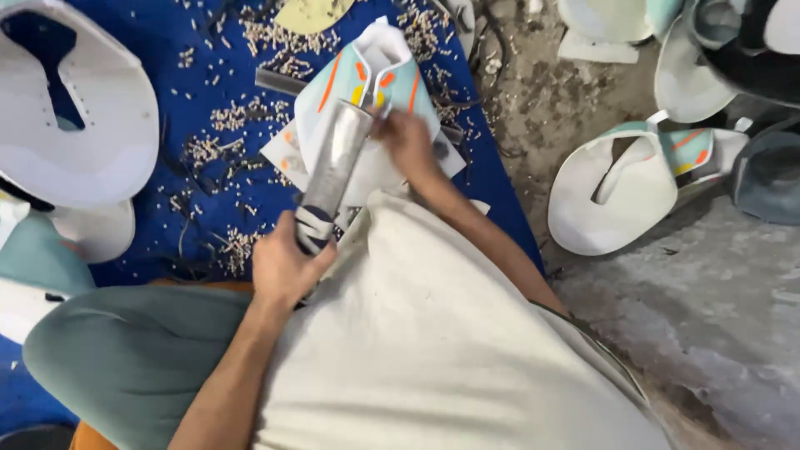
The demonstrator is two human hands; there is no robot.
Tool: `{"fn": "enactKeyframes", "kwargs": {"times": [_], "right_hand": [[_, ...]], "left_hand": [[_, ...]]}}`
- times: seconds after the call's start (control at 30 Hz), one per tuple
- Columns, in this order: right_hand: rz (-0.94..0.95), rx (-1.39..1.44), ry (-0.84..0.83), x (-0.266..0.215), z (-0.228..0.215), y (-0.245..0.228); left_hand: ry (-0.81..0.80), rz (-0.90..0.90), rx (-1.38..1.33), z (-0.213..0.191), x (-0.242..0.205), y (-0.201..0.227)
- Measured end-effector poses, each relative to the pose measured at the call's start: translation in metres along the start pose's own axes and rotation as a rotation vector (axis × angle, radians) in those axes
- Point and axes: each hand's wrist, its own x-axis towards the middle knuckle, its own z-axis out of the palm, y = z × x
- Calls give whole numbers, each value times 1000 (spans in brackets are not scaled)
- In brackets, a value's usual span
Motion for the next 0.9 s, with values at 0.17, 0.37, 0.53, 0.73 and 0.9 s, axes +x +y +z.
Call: {"fn": "enactKeyframes", "kwargs": {"times": [0.17, 0.37, 0.53, 0.73, 0.9], "right_hand": [[595, 960, 227, 41, -27, -7], [471, 814, 132, 31, -20, -19], [230, 72, 91, 15, -10, -6], [514, 948, 296, 31, -11, 25], [523, 839, 207, 43, -17, 8]], "left_hand": [[252, 16, -493, -78, -13, 58], [299, 423, -941, -103, 9, 85], [96, 17, -280, -2, 16, 7], [286, 163, -436, -78, 2, 70], [323, 421, -704, -47, 23, 38]]}}
